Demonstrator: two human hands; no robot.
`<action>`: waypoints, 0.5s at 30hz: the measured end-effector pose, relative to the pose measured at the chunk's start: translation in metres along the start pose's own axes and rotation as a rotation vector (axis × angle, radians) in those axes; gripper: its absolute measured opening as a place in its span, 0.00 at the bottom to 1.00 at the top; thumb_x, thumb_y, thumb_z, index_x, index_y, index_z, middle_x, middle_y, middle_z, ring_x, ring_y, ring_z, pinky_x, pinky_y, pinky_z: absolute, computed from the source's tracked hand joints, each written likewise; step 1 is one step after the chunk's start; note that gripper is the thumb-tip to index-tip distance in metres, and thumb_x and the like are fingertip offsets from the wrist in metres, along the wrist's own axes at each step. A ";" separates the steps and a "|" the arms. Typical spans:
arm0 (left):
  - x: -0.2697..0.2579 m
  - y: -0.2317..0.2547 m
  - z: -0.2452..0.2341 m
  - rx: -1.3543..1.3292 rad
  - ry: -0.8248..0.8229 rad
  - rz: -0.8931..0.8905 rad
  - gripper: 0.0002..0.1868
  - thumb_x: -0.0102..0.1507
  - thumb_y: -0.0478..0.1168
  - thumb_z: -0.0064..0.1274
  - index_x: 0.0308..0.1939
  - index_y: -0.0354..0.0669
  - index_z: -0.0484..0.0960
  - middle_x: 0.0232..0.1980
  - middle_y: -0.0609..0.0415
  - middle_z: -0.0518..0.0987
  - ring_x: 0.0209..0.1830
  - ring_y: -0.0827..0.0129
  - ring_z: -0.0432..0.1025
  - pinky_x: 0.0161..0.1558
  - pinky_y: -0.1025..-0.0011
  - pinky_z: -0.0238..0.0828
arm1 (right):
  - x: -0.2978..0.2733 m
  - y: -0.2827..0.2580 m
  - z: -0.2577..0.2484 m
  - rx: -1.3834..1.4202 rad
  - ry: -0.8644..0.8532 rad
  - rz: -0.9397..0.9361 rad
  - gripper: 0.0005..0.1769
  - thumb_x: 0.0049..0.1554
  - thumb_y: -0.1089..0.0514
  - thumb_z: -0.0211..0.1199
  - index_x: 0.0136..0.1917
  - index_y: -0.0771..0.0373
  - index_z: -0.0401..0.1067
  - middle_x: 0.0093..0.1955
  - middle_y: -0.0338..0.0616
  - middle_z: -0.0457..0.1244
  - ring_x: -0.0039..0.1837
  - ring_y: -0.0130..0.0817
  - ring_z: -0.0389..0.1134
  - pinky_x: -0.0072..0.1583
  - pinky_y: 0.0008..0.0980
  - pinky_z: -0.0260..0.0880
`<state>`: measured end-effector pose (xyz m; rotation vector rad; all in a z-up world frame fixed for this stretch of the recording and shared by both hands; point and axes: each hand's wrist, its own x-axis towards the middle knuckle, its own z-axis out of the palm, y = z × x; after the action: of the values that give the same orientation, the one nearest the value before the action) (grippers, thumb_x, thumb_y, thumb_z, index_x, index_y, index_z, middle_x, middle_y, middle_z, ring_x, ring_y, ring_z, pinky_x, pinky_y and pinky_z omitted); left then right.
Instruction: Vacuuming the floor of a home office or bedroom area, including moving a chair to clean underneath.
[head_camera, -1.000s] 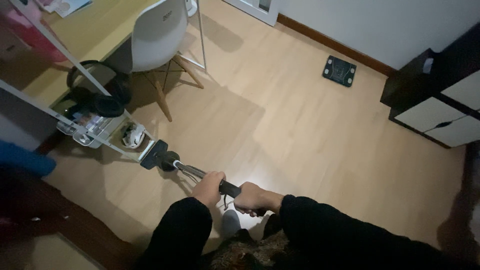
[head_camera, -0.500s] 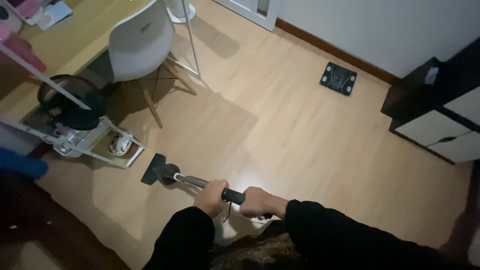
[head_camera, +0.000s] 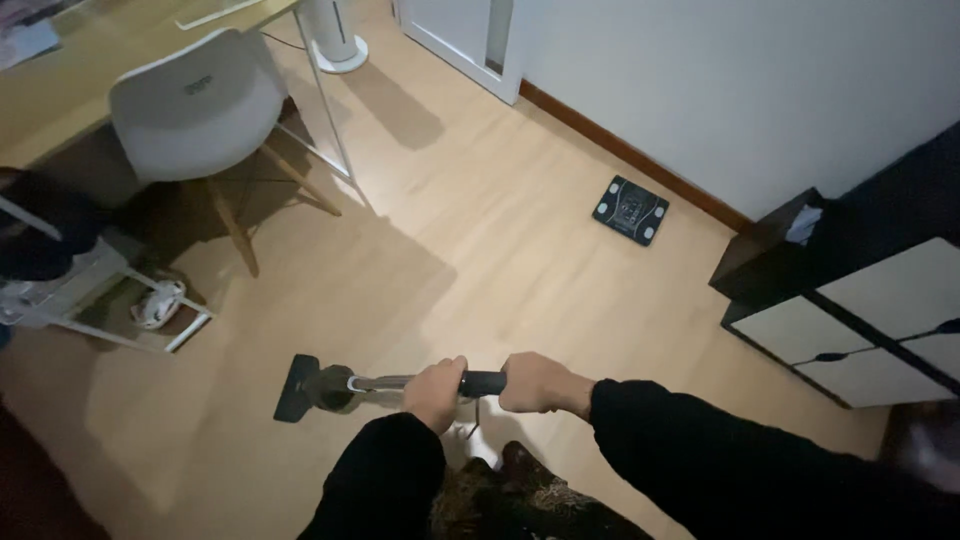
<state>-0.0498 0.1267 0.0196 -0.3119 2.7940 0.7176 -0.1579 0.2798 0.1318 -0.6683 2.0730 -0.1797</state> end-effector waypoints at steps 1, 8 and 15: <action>0.008 0.008 0.006 -0.003 0.001 -0.001 0.09 0.63 0.34 0.52 0.45 0.46 0.71 0.45 0.45 0.75 0.50 0.46 0.74 0.48 0.49 0.72 | -0.002 0.009 -0.007 -0.003 -0.002 0.001 0.08 0.47 0.61 0.55 0.36 0.69 0.72 0.26 0.52 0.62 0.26 0.40 0.63 0.31 0.42 0.64; 0.038 0.010 0.021 0.030 0.121 -0.082 0.11 0.61 0.32 0.53 0.46 0.45 0.70 0.43 0.45 0.75 0.49 0.48 0.74 0.48 0.53 0.74 | 0.057 0.042 -0.026 -0.090 -0.042 -0.109 0.10 0.49 0.58 0.60 0.33 0.69 0.71 0.27 0.51 0.61 0.27 0.43 0.59 0.33 0.46 0.60; 0.075 -0.051 0.016 -0.097 0.457 -0.184 0.10 0.60 0.28 0.52 0.41 0.45 0.73 0.44 0.47 0.79 0.53 0.48 0.73 0.50 0.52 0.72 | 0.149 0.014 -0.039 -0.145 0.056 -0.422 0.24 0.51 0.44 0.66 0.31 0.68 0.69 0.27 0.52 0.60 0.28 0.45 0.59 0.36 0.46 0.61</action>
<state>-0.1046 0.0798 -0.0384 -0.8353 3.0926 0.8258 -0.2591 0.2081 0.0387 -1.1996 1.9874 -0.2909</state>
